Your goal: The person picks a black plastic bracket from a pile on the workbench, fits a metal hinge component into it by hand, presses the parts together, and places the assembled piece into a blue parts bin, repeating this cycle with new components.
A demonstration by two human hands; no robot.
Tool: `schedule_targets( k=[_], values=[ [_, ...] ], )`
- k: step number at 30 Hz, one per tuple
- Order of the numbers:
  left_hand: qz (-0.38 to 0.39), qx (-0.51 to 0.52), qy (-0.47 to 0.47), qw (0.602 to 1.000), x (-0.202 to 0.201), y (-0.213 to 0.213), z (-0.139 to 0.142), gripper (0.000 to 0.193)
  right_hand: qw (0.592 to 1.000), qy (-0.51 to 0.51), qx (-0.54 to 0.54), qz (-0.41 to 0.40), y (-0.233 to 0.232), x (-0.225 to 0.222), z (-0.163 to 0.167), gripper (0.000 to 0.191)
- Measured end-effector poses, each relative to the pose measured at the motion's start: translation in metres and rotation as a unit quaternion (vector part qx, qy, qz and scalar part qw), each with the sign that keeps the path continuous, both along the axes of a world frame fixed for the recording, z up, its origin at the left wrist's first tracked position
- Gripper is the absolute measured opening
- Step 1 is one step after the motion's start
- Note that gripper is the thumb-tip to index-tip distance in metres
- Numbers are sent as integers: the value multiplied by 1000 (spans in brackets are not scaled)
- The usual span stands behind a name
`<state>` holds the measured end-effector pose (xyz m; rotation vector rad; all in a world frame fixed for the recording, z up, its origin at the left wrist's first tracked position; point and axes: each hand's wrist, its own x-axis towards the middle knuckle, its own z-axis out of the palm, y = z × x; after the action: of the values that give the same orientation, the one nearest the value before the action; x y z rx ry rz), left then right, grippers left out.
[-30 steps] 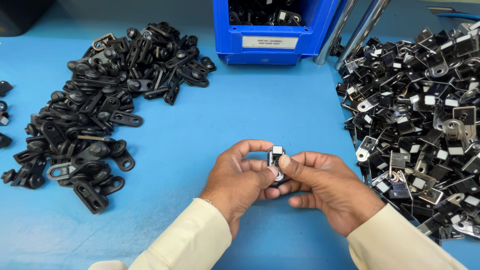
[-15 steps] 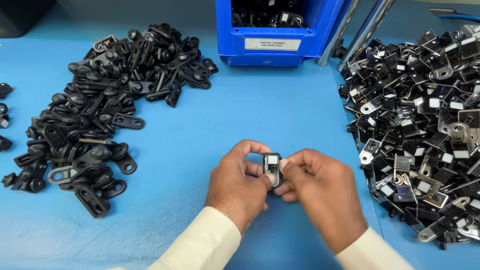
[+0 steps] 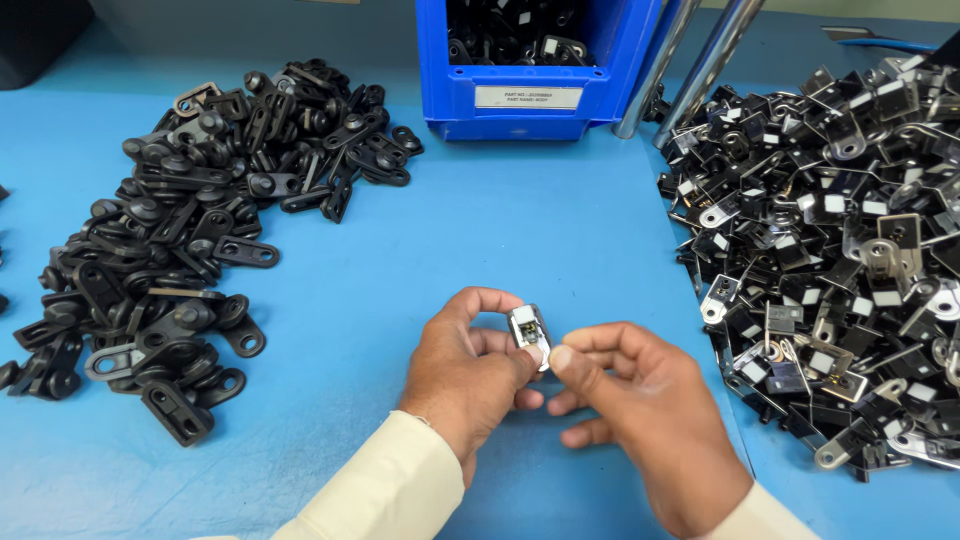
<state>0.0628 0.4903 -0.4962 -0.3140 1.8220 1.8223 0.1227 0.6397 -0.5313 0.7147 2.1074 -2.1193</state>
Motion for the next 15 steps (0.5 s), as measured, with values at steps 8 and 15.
schedule_targets(
  k=[8, 15],
  values=[
    [28, -68, 21, 997, 16, 3, 11, 28, 993, -18, -81, -79, -22, -1, 3, 23],
    [96, 62, -30, 993, 21, 0, 7, 34, 923, 190, 332, -38, -43, 19, 6, 26]
  ],
)
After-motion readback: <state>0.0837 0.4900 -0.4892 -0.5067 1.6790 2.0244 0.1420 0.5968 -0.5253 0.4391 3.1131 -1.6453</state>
